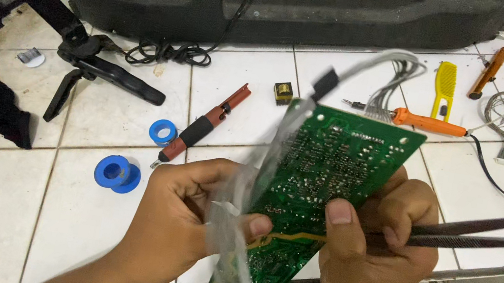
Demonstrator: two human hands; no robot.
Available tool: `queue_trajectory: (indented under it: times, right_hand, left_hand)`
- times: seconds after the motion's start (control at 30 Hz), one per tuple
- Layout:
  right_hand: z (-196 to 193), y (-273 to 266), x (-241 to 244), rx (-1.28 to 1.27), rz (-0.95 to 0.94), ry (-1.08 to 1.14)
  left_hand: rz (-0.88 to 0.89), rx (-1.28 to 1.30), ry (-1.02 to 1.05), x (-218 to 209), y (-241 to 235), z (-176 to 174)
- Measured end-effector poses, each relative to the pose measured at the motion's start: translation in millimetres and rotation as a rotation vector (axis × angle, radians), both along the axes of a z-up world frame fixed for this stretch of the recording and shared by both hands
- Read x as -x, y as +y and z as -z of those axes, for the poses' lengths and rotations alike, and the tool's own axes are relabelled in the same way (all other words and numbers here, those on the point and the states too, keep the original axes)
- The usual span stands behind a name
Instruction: The person solders a green circuit board using a soldering iron and solder wire. They also use a desoldering pump to remove solder and tweezers to handle components. The person flips the board over to inspect the other side and continues soldering.
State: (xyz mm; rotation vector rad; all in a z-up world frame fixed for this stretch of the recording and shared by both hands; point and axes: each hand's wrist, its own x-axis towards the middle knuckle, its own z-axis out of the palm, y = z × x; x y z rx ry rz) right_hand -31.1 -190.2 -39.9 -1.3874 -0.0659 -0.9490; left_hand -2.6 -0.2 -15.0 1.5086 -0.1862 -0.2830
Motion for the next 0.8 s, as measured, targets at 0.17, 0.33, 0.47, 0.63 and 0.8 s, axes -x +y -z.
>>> queue_trajectory:
  times: [0.17,0.33,0.47,0.63,0.8]
  right_hand:
    - [-4,0,-3,-0.08,-0.069,-0.003]
    - [6,-16,-13,0.019,-0.148,0.035]
    - [42,-59,-28,-0.077,-0.291,0.206]
    - [64,-116,-21,0.456,-0.084,0.708]
    - [89,-152,-10,1.091,0.177,0.688]
  left_hand:
    - [0.082,0.084,0.177,-5,-2,-7]
    - [0.045,0.084,0.249,-16,-8,3]
    - [-0.107,0.089,0.443,-32,-20,-1]
    - [-0.186,0.026,0.534,-46,-32,18]
    - [-0.172,0.155,0.559,-59,-36,68]
